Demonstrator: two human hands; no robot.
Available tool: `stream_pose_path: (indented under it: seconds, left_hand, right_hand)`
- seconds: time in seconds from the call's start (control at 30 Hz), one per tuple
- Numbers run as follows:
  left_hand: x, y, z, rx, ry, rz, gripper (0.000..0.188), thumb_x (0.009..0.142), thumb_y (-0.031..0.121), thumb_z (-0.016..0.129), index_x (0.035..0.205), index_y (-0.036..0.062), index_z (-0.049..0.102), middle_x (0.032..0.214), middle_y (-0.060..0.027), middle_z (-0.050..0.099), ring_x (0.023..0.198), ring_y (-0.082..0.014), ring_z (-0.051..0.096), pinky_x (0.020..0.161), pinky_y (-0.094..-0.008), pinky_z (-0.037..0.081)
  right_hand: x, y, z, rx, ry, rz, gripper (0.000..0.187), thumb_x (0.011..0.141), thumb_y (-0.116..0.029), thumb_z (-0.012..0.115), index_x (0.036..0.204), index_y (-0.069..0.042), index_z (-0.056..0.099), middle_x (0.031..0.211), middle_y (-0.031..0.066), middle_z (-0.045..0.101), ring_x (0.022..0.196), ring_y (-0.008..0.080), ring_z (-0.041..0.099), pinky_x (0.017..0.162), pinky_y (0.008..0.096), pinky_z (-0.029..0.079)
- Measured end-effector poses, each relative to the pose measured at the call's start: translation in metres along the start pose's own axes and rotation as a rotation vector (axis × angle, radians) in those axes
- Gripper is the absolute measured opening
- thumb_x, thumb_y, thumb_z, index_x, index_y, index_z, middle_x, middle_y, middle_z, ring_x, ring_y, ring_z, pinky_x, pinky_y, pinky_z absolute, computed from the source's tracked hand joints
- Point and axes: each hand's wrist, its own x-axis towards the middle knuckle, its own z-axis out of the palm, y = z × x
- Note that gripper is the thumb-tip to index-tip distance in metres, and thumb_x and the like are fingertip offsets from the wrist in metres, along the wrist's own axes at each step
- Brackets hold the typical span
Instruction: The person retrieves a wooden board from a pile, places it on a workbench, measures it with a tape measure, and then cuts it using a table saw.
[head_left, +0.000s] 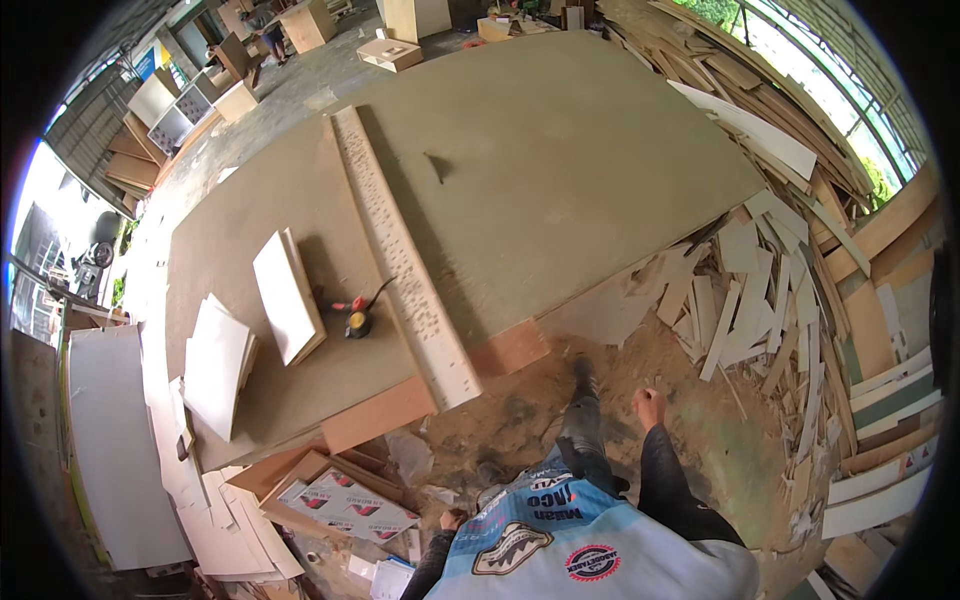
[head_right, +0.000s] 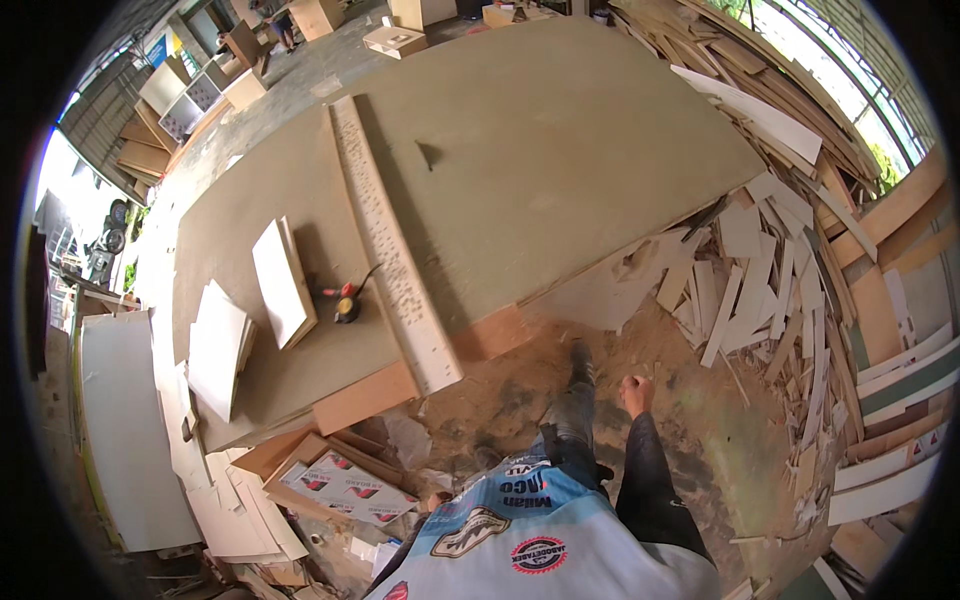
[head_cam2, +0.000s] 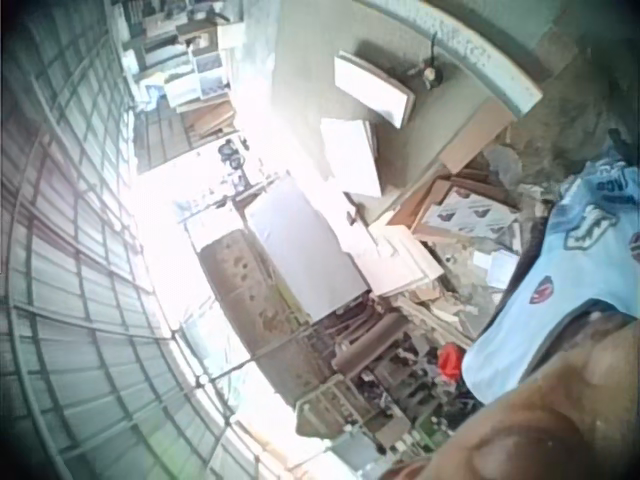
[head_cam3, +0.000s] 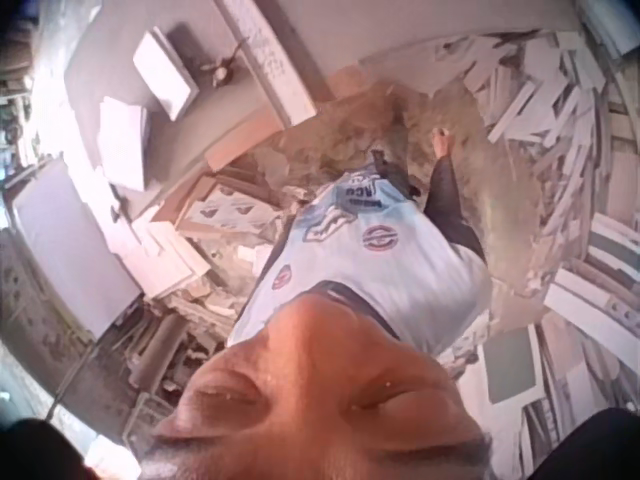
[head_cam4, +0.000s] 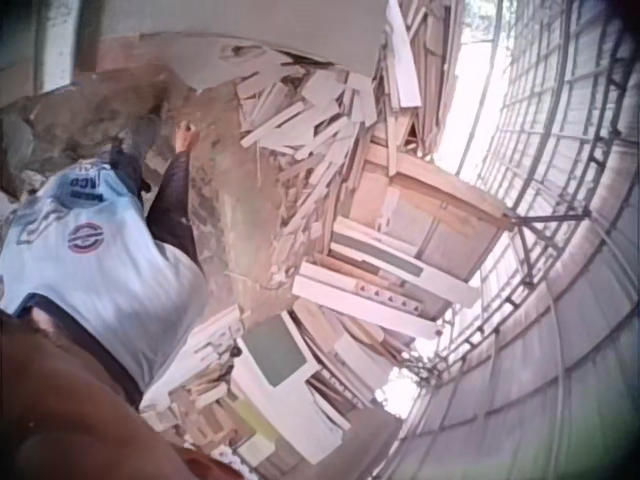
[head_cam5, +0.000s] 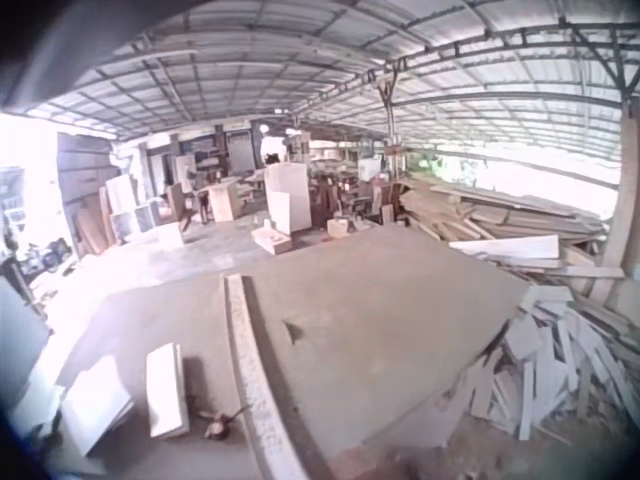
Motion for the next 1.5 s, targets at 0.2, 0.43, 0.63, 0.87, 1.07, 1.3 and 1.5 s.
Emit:
stream_pose_path:
  seconds: [0.2, 0.43, 0.63, 0.87, 1.07, 1.3, 1.5]
  left_hand:
    - [0.075, 0.146, 0.029, -0.422, -0.084, -0.242, 0.026, 0.094, 0.028, 0.067, 0.101, 0.0031, 0.073, 0.081, -0.0167, 0.073, 0.070, -0.0312, 0.071, 0.062, -0.0441, 0.057]
    - [0.156, 0.340, 0.055, -0.695, 0.128, -0.476, 0.024, 0.099, 0.021, 0.065, 0.096, -0.0027, 0.066, 0.068, -0.0171, 0.068, 0.053, -0.0250, 0.068, 0.045, -0.0349, 0.053]
    - [0.124, 0.381, 0.071, -0.777, 0.191, -0.602, 0.022, 0.094, 0.016, 0.071, 0.094, -0.0056, 0.066, 0.065, -0.0179, 0.068, 0.050, -0.0276, 0.068, 0.044, -0.0359, 0.053]
    - [0.058, 0.401, 0.084, -0.696, 0.403, -0.971, 0.024, 0.090, 0.014, 0.072, 0.100, -0.0084, 0.070, 0.068, -0.0191, 0.070, 0.056, -0.0280, 0.071, 0.047, -0.0376, 0.055]
    - [0.063, 0.463, 0.107, -0.796, 0.497, -0.917, 0.020, 0.091, 0.014, 0.071, 0.091, -0.0058, 0.072, 0.070, -0.0156, 0.072, 0.058, -0.0228, 0.072, 0.050, -0.0346, 0.057]
    - [0.073, 0.500, 0.150, -0.636, 0.613, -0.793, 0.017, 0.094, 0.011, 0.069, 0.088, -0.0045, 0.072, 0.069, -0.0134, 0.072, 0.056, -0.0209, 0.071, 0.051, -0.0354, 0.057]
    - [0.066, 0.460, 0.174, -0.975, 0.689, -0.934, 0.019, 0.095, 0.013, 0.068, 0.090, -0.0059, 0.071, 0.071, -0.0139, 0.071, 0.058, -0.0213, 0.071, 0.052, -0.0364, 0.057]
  right_hand:
    - [0.226, -0.039, -0.148, 0.482, 0.063, -0.190, 0.028, 0.100, -0.027, 0.068, 0.085, -0.005, 0.059, 0.073, 0.0013, 0.059, 0.062, 0.0115, 0.052, 0.056, 0.0333, 0.043]
    - [0.448, -0.141, -0.299, 0.344, 0.378, -0.191, 0.044, 0.096, -0.042, 0.071, 0.095, 0.002, 0.070, 0.082, 0.0090, 0.066, 0.070, 0.0163, 0.060, 0.062, 0.0351, 0.048]
    - [0.573, -0.208, -0.352, 0.354, 0.445, -0.150, 0.047, 0.096, -0.041, 0.068, 0.114, 0.002, 0.074, 0.110, 0.0165, 0.071, 0.102, 0.0231, 0.065, 0.090, 0.0384, 0.051]
    - [0.636, -0.228, -0.347, 0.597, 0.254, -0.117, 0.052, 0.098, -0.041, 0.065, 0.137, -0.007, 0.061, 0.125, 0.0100, 0.069, 0.110, 0.0294, 0.066, 0.096, 0.0483, 0.055]
    - [0.638, -0.221, -0.365, 0.465, 0.480, -0.313, 0.058, 0.094, -0.038, 0.077, 0.128, 0.007, 0.064, 0.123, 0.0180, 0.071, 0.102, 0.0323, 0.071, 0.088, 0.0480, 0.061]
    - [0.585, -0.283, -0.317, -0.288, 0.733, 0.035, 0.062, 0.098, -0.042, 0.065, 0.134, 0.007, 0.057, 0.121, 0.0295, 0.069, 0.111, 0.0448, 0.068, 0.097, 0.0594, 0.053]
    - [0.486, -0.248, -0.174, -0.537, 1.084, -0.464, 0.045, 0.100, -0.028, 0.058, 0.136, -0.001, 0.057, 0.122, 0.0227, 0.069, 0.116, 0.0400, 0.064, 0.098, 0.0548, 0.049]
